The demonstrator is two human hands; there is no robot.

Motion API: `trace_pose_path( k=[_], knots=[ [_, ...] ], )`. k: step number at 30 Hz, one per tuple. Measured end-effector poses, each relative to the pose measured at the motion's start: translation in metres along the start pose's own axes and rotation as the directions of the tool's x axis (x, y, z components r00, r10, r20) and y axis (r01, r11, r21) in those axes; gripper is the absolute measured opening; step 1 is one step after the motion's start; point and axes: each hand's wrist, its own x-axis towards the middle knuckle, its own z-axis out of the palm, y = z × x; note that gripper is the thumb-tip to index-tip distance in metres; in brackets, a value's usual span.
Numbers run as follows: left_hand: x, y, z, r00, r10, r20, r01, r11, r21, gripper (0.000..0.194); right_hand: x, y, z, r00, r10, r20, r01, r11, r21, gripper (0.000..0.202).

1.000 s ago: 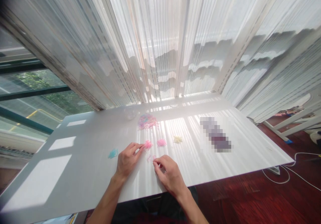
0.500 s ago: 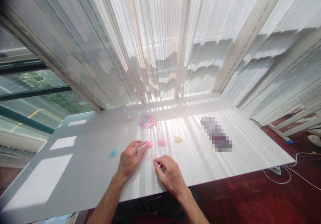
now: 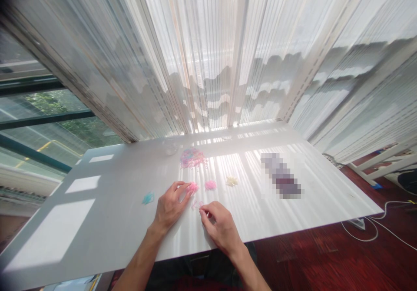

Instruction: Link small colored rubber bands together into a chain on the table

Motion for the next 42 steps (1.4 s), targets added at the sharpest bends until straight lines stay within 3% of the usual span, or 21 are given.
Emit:
trace_pose_path(
  k=[7,14,28,35,42],
  knots=[
    [0.005,-0.002,-0.008,0.991,0.132,0.014,-0.131,0.989,-0.071,0.031,0.001,-0.001,0.000,1.000,-0.010,0.006,0.010,1.000,-0.013,0.014],
    [0.007,-0.004,0.000,0.970,0.234,0.067,-0.223,0.966,-0.133,0.030,0.002,-0.002,0.000,1.000,-0.017,-0.004,0.017,0.999,-0.029,0.016],
    [0.007,0.001,-0.010,0.985,0.157,0.070,-0.150,0.984,-0.096,0.028,0.002,-0.002,-0.001,1.000,-0.010,0.003,0.010,0.999,-0.035,0.018],
    [-0.015,0.002,-0.027,0.982,0.173,0.078,-0.158,0.972,-0.174,0.023,0.001,0.000,0.000,1.000,0.002,0.010,-0.002,1.000,-0.020,0.017],
    [-0.030,0.006,-0.025,0.978,0.124,0.166,-0.083,0.968,-0.236,0.020,0.001,-0.001,-0.001,1.000,0.011,0.026,-0.011,1.000,-0.018,0.018]
  ],
)
